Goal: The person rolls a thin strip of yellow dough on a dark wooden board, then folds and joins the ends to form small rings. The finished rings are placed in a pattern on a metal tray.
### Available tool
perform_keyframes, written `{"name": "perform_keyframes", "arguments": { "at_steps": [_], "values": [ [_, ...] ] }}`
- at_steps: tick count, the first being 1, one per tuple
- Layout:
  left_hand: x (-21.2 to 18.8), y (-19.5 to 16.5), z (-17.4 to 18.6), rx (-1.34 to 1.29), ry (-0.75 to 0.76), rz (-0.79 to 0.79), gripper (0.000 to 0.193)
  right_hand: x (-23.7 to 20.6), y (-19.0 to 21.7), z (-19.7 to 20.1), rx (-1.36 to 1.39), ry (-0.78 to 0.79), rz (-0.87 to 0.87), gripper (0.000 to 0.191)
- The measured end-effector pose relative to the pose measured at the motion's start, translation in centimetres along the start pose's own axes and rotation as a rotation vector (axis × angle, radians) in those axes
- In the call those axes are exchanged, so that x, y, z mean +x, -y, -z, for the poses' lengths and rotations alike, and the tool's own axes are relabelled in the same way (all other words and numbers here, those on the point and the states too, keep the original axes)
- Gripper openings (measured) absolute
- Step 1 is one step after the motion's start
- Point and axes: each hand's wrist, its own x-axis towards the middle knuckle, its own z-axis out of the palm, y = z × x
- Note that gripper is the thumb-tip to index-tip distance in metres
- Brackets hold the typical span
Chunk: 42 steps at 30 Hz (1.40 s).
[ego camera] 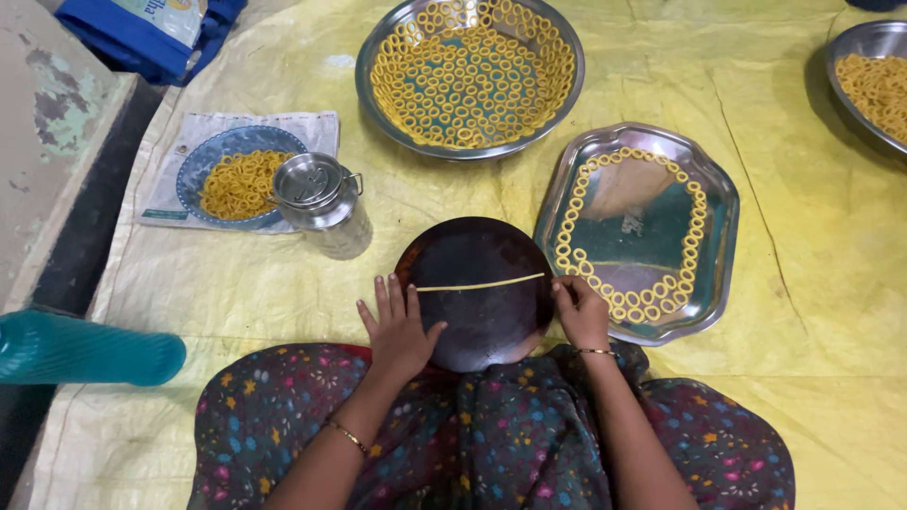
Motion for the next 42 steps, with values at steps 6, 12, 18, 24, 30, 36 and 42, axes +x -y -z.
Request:
{"name": "perform_keyframes", "arguments": {
  "at_steps": [6, 12, 18, 24, 30, 36, 42],
  "values": [
    [1.6, 0.2, -0.2, -0.169, -0.084, 0.063, 0.091, 0.1, -0.2, -0.1, -0.005, 0.013, -0.010, 0.021],
    [6.3, 2.8, 1.2, -0.453, -0.218, 0.145, 0.085, 0.4, 0.0, 0.2, 0.032, 0.000, 0.014, 0.021],
    [10.3, 2.2, 1.8, -0.301, -0.215, -0.060, 0.083, 0.1, 1.0, 0.3, -0.002, 0.050, -0.048, 0.021],
    [11.9, 0.1, 1.1, -0.002, -0.226, -0.382, 0.083, -0.2, 1.9, 0.8, 0.030, 0.054, -0.009, 0.020],
    [8.5, 0.2, 0.3, -0.004, -0.223, -0.554, 0.089, -0.7, 2.9, 1.1, 0.075, 0.087, -0.057, 0.022],
    [3.5, 1.0, 0.9, -0.043, -0.164, -0.687, 0.095, -1.2, 3.4, 0.8, 0.093, 0.121, -0.033, 0.023],
    [4.0, 0.7, 0.7, 0.000, -0.125, -0.627, 0.094, -1.5, 3.8, 0.9, 0.120, 0.121, -0.015, 0.022]
  ]
}}
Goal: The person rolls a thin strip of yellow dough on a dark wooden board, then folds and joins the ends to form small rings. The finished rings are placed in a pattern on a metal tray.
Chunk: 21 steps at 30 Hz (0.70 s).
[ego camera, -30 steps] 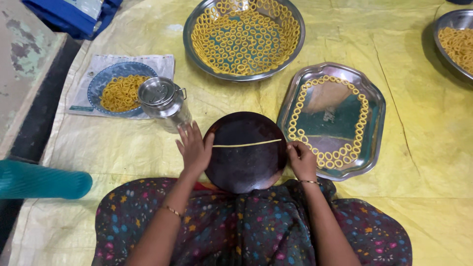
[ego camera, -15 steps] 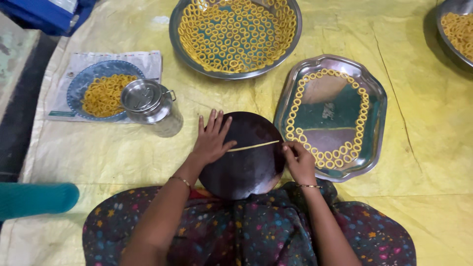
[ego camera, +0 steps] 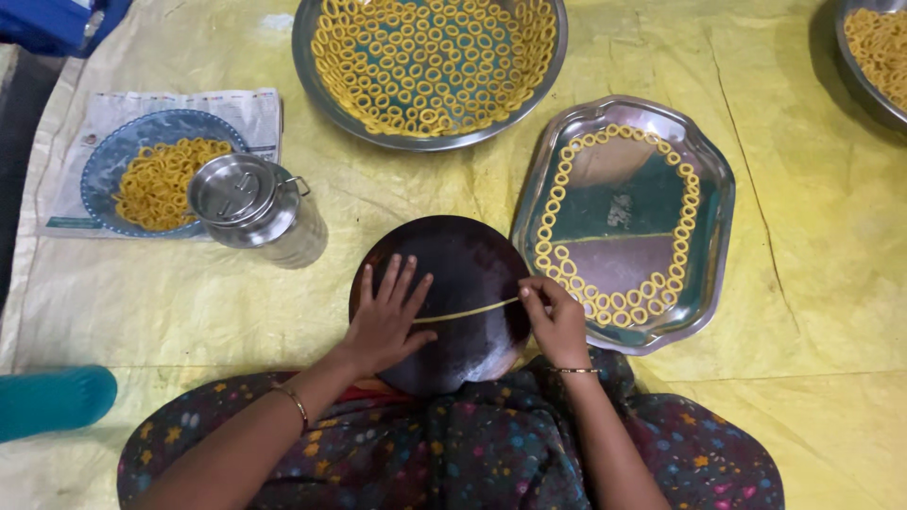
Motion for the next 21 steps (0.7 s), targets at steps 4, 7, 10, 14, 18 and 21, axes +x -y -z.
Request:
{"name": "perform_keyframes", "arguments": {
  "at_steps": [4, 7, 10, 14, 18, 21],
  "values": [
    [2.6, 2.1, -1.0, 0.016, -0.063, 0.168, 0.090, 0.1, 0.3, -0.1, 0.000, -0.007, -0.043, 0.023],
    [5.0, 4.0, -1.8, 0.105, -0.056, 0.273, 0.085, 0.2, 0.0, -0.2, -0.002, -0.003, -0.045, 0.022],
    [6.2, 5.3, -2.3, 0.148, -0.064, 0.324, 0.084, 0.3, -0.6, -0.2, -0.036, -0.018, -0.034, 0.022],
    [5.3, 4.7, -2.4, 0.071, -0.077, 0.197, 0.086, 0.5, -0.7, -0.3, -0.091, -0.027, -0.060, 0.023],
    [1.4, 2.3, -1.8, 0.020, 0.015, 0.031, 0.091, 0.6, -0.3, -0.5, -0.028, -0.029, -0.030, 0.022],
    [-1.0, 0.7, -0.8, -0.008, 0.108, -0.051, 0.092, 0.4, 0.1, -0.7, -0.034, -0.016, -0.016, 0.022]
  ]
}}
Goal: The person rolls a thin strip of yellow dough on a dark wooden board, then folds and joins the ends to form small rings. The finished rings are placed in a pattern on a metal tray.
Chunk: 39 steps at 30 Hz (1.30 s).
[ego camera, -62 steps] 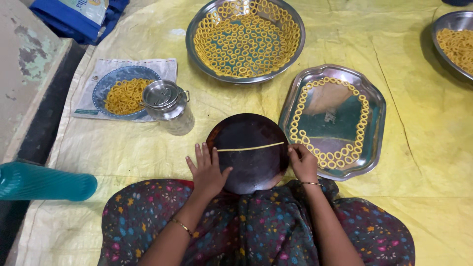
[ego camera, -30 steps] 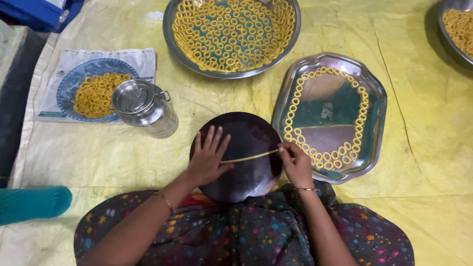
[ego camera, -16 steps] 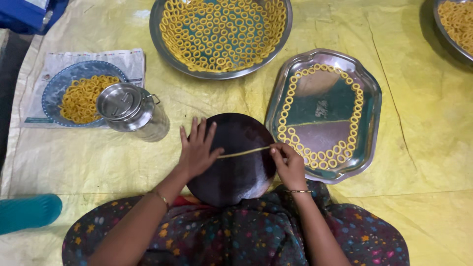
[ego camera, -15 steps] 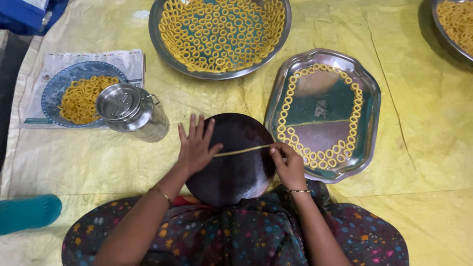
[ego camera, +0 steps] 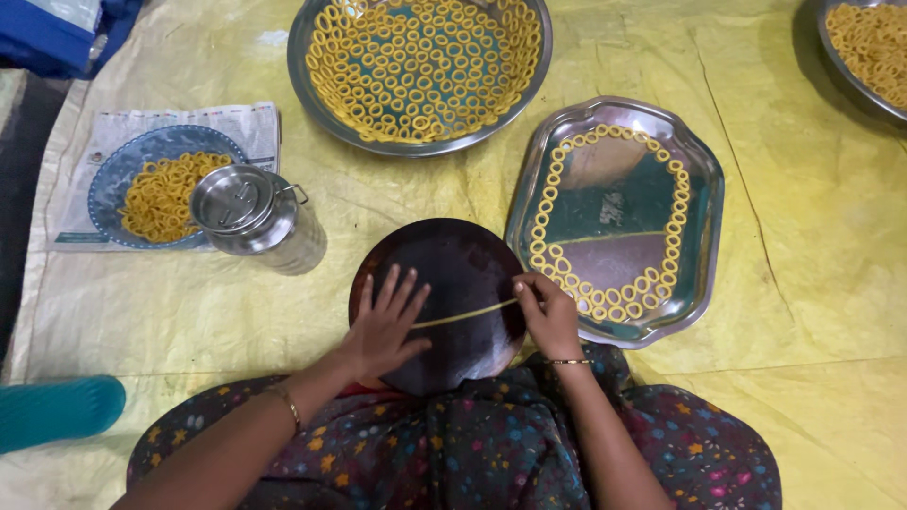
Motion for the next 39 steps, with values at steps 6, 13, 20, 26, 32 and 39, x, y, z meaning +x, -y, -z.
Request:
{"name": "perform_keyframes", "arguments": {
  "at_steps": [6, 13, 20, 26, 32, 39],
  "values": [
    [0.7, -0.9, 1.7, -0.118, -0.193, 0.072, 0.104, 0.1, 0.6, 0.4, 0.064, -0.012, 0.032, 0.023],
    [4.9, -4.2, 1.1, 0.003, -0.257, 0.257, 0.096, 0.5, 1.2, 1.3, 0.068, -0.024, 0.007, 0.023],
    [6.0, -3.6, -0.3, 0.041, -0.223, 0.286, 0.091, 0.4, 1.3, 1.2, 0.116, 0.008, -0.023, 0.024],
    [9.8, -0.3, -0.4, 0.105, -0.338, 0.372, 0.088, 0.5, 0.9, 1.3, 0.103, -0.018, 0.001, 0.023],
    [5.9, -3.5, 0.5, 0.033, -0.265, 0.199, 0.091, 0.5, 0.9, 1.1, 0.131, -0.036, 0.000, 0.022],
    [2.9, -6.1, 1.1, -0.031, -0.222, 0.179, 0.091, 0.2, 1.4, 0.7, 0.102, -0.022, -0.029, 0.023]
  ]
}}
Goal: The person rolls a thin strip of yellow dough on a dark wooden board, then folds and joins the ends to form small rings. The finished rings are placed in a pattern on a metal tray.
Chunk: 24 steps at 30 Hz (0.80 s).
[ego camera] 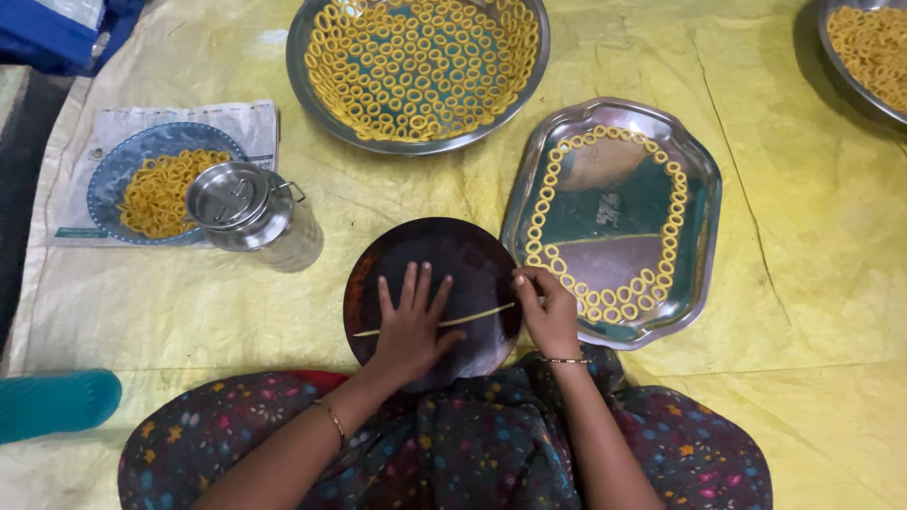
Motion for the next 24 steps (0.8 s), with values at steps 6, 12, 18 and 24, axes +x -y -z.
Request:
{"name": "perform_keyframes", "arguments": {
  "at_steps": [6, 12, 18, 24],
  "values": [
    [5.7, 3.6, -2.0, 0.116, -0.089, 0.172, 0.086, 0.6, -0.1, 0.4, 0.024, -0.039, 0.012, 0.022],
    [10.1, 2.2, -4.6, 0.067, -0.031, 0.236, 0.085, 0.7, -0.4, 0.4, 0.040, -0.054, 0.042, 0.022],
    [7.3, -0.1, -4.1, 0.119, 0.004, 0.162, 0.089, 0.4, -0.2, 0.1, 0.068, -0.055, 0.061, 0.023],
    [3.9, -1.9, -3.1, 0.096, 0.057, 0.056, 0.090, 0.2, 0.5, -0.5, 0.109, -0.056, 0.009, 0.023]
  ]
}}
